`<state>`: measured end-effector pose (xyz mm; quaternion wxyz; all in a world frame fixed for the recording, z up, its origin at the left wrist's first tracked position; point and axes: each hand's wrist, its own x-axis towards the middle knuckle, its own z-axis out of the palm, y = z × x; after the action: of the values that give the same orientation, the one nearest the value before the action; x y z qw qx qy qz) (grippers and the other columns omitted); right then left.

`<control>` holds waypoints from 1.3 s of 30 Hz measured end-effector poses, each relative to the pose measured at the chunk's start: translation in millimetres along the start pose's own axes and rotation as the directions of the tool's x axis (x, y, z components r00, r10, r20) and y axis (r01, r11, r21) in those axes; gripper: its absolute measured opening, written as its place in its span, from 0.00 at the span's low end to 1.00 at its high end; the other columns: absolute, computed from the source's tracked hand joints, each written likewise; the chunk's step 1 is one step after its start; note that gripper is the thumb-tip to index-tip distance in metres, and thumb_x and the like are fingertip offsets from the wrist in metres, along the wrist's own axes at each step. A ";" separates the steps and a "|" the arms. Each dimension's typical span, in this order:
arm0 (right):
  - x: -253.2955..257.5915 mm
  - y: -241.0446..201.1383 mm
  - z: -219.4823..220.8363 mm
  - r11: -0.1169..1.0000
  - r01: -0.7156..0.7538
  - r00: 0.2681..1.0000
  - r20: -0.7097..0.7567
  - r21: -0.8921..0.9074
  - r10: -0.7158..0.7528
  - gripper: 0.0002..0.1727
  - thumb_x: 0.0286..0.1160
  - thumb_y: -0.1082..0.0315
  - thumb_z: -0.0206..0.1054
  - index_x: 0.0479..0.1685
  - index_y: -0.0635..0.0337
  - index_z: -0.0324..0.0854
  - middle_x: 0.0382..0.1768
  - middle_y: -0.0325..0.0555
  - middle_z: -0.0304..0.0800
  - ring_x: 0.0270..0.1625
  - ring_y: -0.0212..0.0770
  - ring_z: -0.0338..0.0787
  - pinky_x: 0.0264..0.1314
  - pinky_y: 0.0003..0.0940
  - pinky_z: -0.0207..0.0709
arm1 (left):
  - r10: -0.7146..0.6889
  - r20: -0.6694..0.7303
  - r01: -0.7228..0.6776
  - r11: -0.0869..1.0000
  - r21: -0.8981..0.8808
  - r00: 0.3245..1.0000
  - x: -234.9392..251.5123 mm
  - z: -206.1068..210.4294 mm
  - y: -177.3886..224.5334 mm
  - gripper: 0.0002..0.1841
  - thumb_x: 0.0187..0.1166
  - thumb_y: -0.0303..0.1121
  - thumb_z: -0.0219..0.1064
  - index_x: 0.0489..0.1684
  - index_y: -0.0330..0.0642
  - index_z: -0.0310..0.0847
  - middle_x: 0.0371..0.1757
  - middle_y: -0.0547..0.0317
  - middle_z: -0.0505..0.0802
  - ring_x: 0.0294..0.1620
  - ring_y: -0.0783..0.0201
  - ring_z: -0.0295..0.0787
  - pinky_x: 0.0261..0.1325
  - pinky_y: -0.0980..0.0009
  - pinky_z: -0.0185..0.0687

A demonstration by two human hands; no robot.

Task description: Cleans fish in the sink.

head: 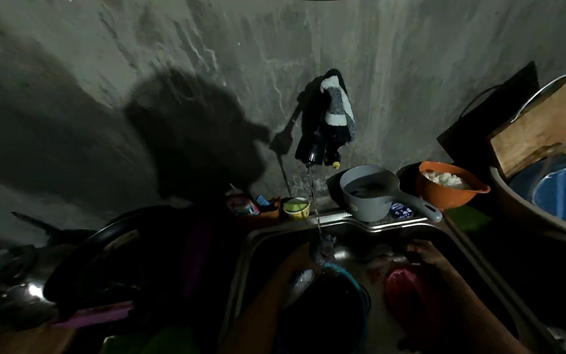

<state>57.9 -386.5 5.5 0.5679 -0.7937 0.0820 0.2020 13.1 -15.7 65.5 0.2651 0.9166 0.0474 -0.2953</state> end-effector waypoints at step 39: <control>-37.0 -126.7 154.7 0.914 0.387 0.813 0.424 0.119 -0.399 0.20 0.80 0.74 0.67 0.70 0.68 0.78 0.57 0.54 0.87 0.50 0.38 0.87 0.55 0.35 0.83 | 0.119 -0.334 -0.337 0.595 -0.730 0.935 -29.2 -5.1 14.0 0.22 0.87 0.36 0.63 0.72 0.31 0.72 0.54 0.48 0.89 0.50 0.65 0.87 0.58 0.66 0.84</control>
<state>34.7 -202.4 88.6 0.6117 -0.7191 -0.2113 0.2531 -4.9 -23.1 92.0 0.6617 0.7394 0.0844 -0.0911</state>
